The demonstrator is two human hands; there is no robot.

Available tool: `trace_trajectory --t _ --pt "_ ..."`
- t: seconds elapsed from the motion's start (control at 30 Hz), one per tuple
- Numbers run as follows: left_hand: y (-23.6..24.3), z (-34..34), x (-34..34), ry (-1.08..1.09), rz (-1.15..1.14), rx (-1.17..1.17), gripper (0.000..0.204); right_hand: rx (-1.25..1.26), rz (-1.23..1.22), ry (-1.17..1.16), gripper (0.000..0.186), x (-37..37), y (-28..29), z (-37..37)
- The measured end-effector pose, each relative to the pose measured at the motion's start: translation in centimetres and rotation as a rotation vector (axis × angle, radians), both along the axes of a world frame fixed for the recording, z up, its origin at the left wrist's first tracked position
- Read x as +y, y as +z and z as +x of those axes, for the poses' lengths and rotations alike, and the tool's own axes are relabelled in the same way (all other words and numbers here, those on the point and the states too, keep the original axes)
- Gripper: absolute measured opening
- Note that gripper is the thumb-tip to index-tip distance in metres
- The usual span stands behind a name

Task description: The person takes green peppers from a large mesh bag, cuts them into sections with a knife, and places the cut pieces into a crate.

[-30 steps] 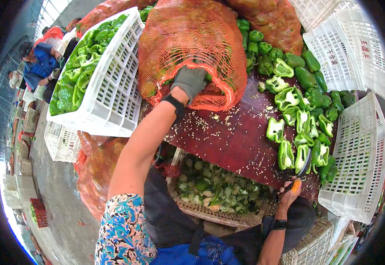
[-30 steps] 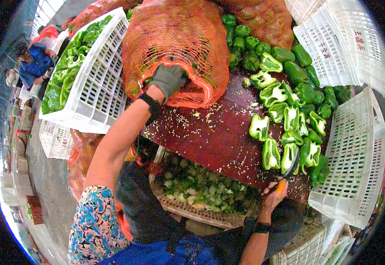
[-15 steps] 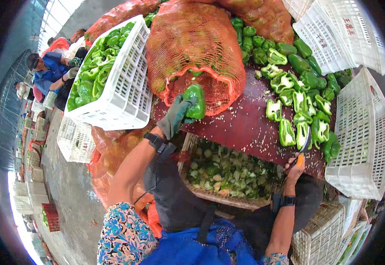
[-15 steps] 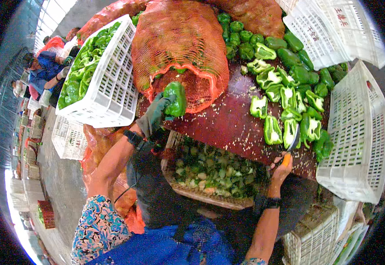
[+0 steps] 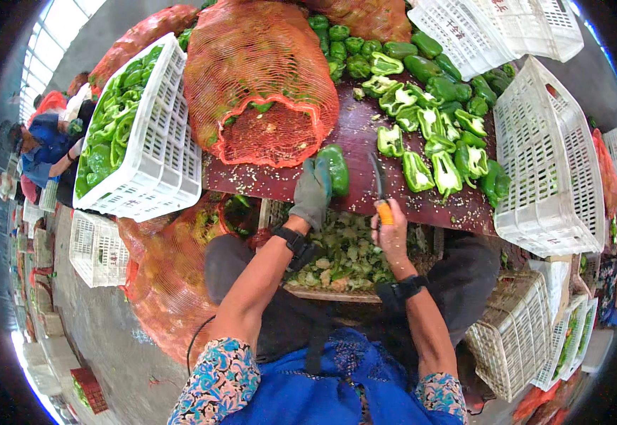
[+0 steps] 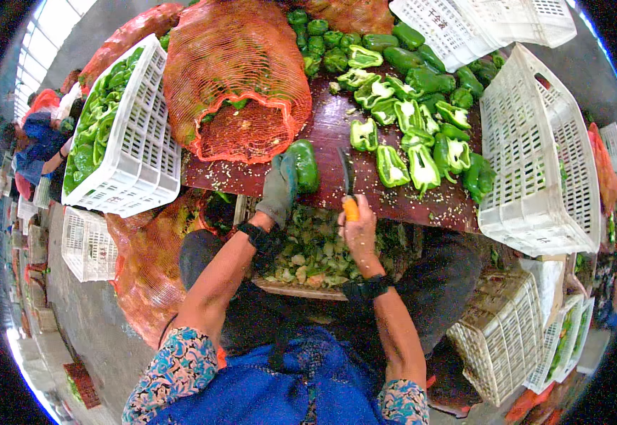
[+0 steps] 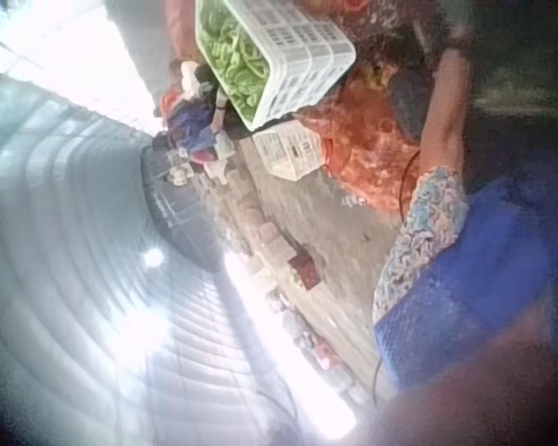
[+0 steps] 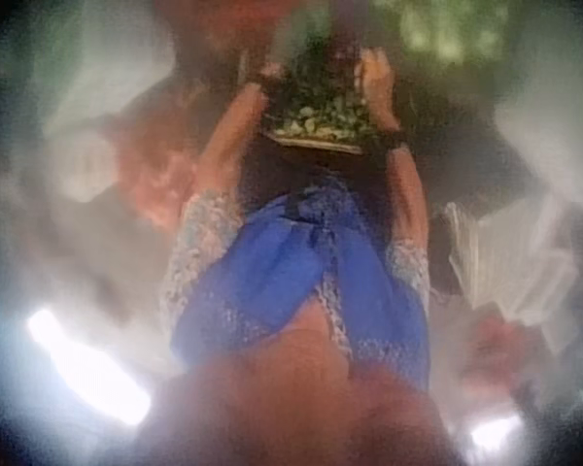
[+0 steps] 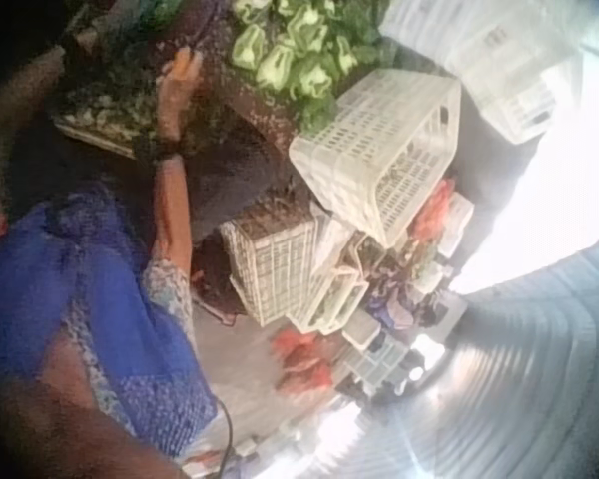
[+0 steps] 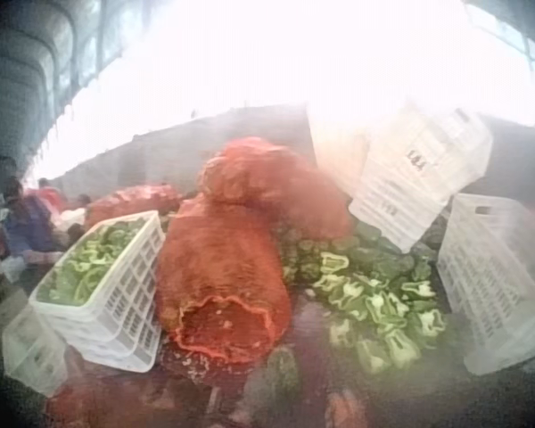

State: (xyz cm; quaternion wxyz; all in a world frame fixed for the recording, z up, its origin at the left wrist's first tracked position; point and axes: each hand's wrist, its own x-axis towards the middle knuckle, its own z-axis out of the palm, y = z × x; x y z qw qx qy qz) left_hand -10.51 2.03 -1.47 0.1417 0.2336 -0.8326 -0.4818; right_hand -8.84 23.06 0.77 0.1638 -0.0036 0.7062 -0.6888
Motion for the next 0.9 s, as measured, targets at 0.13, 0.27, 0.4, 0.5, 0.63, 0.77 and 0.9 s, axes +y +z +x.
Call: trace_trajectory --t 0.13,0.27,0.4,0.5,0.63,0.77,0.9 --pt "1.1 0.4 0.7 0.007 -0.117 -0.063 0.054 0.162 0.114 0.062 0.018 -1.9 -0.4 0.2" --pt "2.4 0.6 0.7 0.049 -0.121 -0.115 0.055 0.362 0.195 0.093 0.022 -3.4 -1.3 -0.3" --pt "2.7 0.6 -0.1 0.034 -0.221 -0.241 0.057 0.396 0.240 0.080 0.019 -4.5 -1.6 -0.7" --pt "2.5 0.8 -0.9 0.035 -0.312 -0.269 0.054 0.258 0.177 0.101 0.020 -4.9 -1.3 -0.4" --pt "2.1 1.2 -1.6 0.034 -0.361 -0.264 0.050 0.193 0.173 0.106 0.025 -5.7 -1.2 -0.3" --pt "1.7 1.6 -1.8 0.021 -0.364 -0.237 0.046 0.182 0.275 0.165 0.028 -6.0 -0.6 -1.0" --pt "1.4 1.9 -1.9 0.016 -0.333 -0.250 0.045 0.535 0.768 0.208 0.030 -7.0 1.1 -1.5"
